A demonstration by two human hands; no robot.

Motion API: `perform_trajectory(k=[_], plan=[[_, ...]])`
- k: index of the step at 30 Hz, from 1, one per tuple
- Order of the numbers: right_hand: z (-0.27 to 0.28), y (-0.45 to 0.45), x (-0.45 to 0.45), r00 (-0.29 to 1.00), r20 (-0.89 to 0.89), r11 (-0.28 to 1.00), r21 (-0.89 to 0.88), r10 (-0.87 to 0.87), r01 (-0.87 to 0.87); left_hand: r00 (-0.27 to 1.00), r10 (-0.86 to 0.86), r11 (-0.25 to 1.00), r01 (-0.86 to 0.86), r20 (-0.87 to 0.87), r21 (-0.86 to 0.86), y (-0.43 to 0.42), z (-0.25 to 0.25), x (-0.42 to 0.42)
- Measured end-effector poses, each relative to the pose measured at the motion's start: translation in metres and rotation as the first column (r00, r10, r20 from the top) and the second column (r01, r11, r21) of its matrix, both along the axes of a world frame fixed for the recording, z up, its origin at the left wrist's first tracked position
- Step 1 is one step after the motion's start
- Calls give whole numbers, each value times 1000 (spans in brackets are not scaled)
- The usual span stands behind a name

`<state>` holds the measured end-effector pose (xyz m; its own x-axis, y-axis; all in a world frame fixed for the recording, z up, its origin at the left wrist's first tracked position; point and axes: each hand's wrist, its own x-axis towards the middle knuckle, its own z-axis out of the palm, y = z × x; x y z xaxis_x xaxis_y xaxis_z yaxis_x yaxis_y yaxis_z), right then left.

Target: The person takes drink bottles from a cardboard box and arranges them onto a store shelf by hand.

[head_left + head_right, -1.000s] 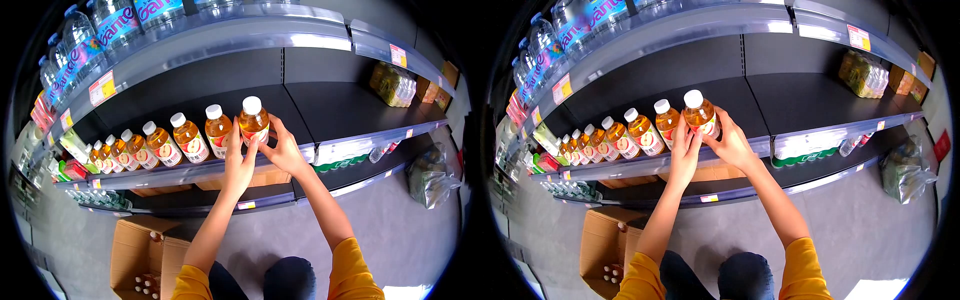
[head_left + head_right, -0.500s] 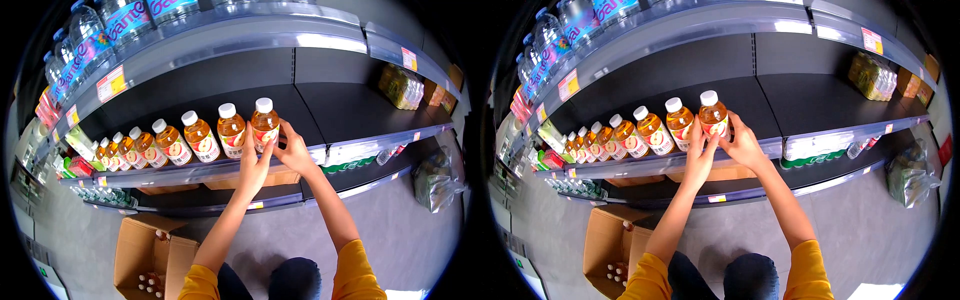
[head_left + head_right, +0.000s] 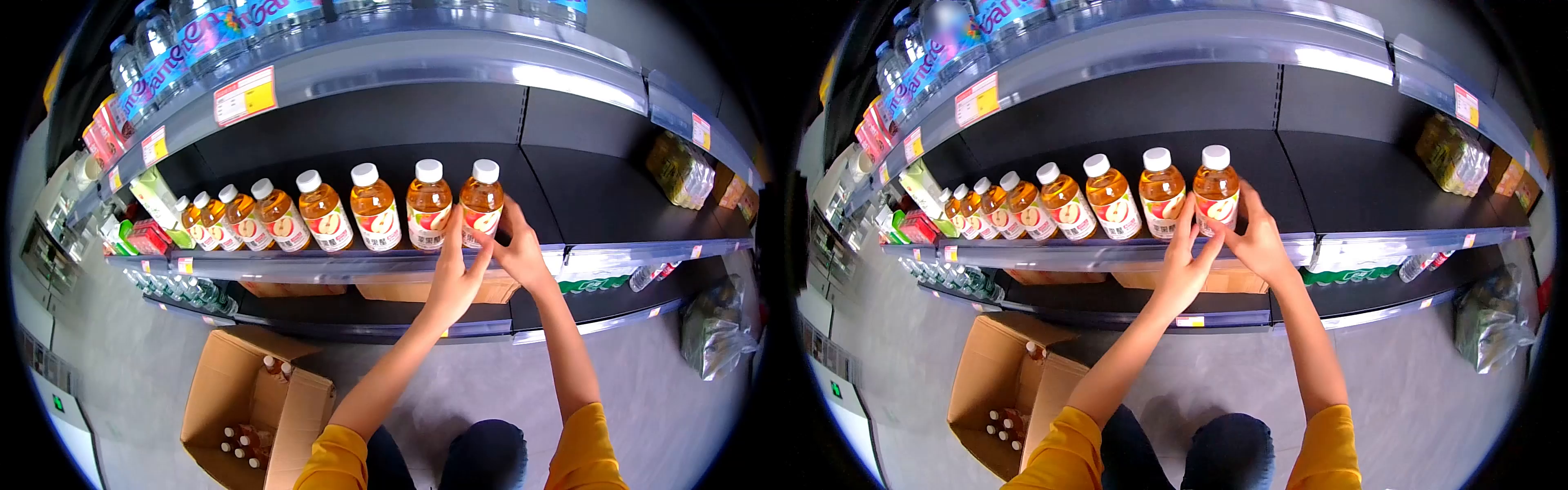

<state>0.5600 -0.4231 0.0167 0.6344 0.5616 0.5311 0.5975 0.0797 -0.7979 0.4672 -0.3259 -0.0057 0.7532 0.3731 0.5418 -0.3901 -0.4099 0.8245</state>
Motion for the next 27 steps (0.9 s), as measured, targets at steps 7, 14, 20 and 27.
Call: perform_trajectory(k=[7,14,20,27], plan=[[58,11,-45,836,331,862,420,-438,285,994,26,987,-9,107,-159,30,23,-70],[58,148,-165,929,370,935,329,2,-133,841,511,851,-465,177,-245,171,33,-171],[12,267,-232,968,176,981,41,179,-189,793,609,791,-604,30,-96,273,21,-258],[-1,333,-273,972,88,975,-55,219,-215,738,674,738,-674,-8,37,360,9,-270]])
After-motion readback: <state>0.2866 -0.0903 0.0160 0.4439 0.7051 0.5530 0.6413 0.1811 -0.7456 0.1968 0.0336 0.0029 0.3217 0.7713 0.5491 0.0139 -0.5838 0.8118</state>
